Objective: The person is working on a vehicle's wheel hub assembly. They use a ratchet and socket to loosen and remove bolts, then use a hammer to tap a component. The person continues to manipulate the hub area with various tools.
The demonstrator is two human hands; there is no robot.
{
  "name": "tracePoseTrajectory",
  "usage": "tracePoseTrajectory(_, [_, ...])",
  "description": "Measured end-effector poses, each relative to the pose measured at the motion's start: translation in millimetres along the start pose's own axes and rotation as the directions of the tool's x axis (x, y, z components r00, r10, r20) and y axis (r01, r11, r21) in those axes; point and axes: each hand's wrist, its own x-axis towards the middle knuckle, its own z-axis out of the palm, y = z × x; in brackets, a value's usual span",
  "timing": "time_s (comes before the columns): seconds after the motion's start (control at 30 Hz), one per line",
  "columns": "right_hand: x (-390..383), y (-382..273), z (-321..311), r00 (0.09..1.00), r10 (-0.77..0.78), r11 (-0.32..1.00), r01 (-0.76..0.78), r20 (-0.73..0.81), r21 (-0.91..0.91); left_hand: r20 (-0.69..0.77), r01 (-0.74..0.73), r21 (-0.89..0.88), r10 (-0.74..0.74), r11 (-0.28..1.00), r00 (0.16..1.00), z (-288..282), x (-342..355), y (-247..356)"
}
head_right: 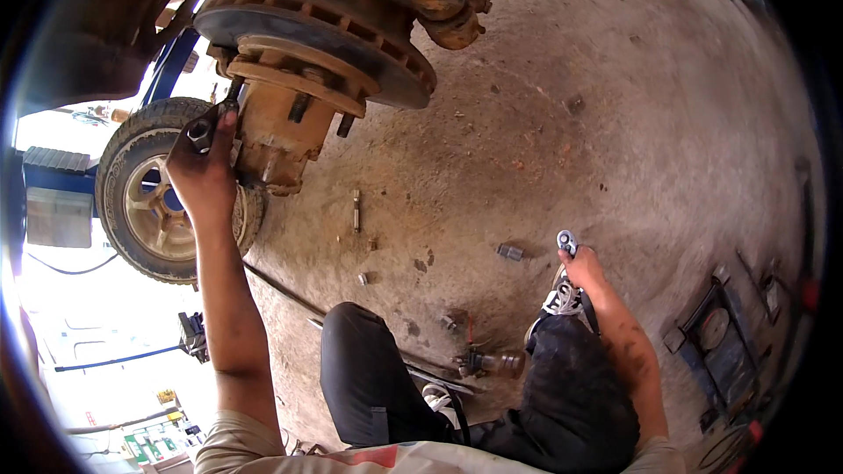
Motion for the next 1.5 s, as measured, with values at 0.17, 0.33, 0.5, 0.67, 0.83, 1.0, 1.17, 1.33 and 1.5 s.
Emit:
tracePoseTrajectory(0.17, [-2.7, -2.5, 0.0, 0.998, -0.006, 1.0, 0.005, -0.066, -0.007, 0.016, -0.009, -0.042, 0.01, 0.999, 1.0, 0.3, 0.3, 1.5])
tracePoseTrajectory(0.33, [-6.1, -10.8, -7.8, 0.999, 0.0, 1.0, 0.0, -0.033, 0.014, 0.002, -0.028, -0.045, 0.028, 0.999, 1.0, -0.3, 1.6, -2.8])
tracePoseTrajectory(0.5, [-7.4, -10.2, -8.1, 0.999, -0.011, 1.0, 0.011, -0.046, 0.001, 0.054, 0.016, -0.019, -0.015, 1.0, 0.998, -3.4, 2.5, -0.1])
tracePoseTrajectory(0.67, [-6.4, -6.4, -5.8, 0.998, -0.018, 0.999, 0.021, -0.068, 0.05, 0.03, -0.003, 0.023, 0.002, 1.0, 1.0, -3.2, 0.4, -2.2])
tracePoseTrajectory(0.83, [-8.1, -11.2, -8.3, 0.999, 0.005, 0.999, -0.003, -0.05, 0.042, 0.064, 0.022, -0.14, -0.013, 0.99, 0.998, -2.8, -5.2, -5.4])
tracePoseTrajectory(1.0, [-5.7, -5.5, -4.4, 0.999, 0.013, 1.0, -0.012, -0.049, 0.025, 0.018, 0.013, -0.123, -0.011, 0.992, 1.0, -0.4, -5.4, -11.7])
tracePoseTrajectory(1.17, [-9.1, -13.7, -10.7, 0.999, 0.041, 0.998, -0.04, -0.027, 0.044, 0.011, -0.006, -0.127, 0.008, 0.992, 1.0, 0.9, -8.0, -10.7])
tracePoseTrajectory(1.33, [-5.9, -7.4, -6.0, 0.999, 0.012, 0.999, -0.011, -0.032, 0.036, -0.022, -0.091, -0.04, 0.091, 0.995, 0.996, 2.1, -6.3, -14.6])
tracePoseTrajectory(1.5, [-4.5, -8.1, -5.9, 0.999, 0.024, 0.999, -0.023, -0.037, 0.026, 0.003, -0.067, -0.065, 0.067, 0.996, 0.998, 1.2, -7.0, -7.4])
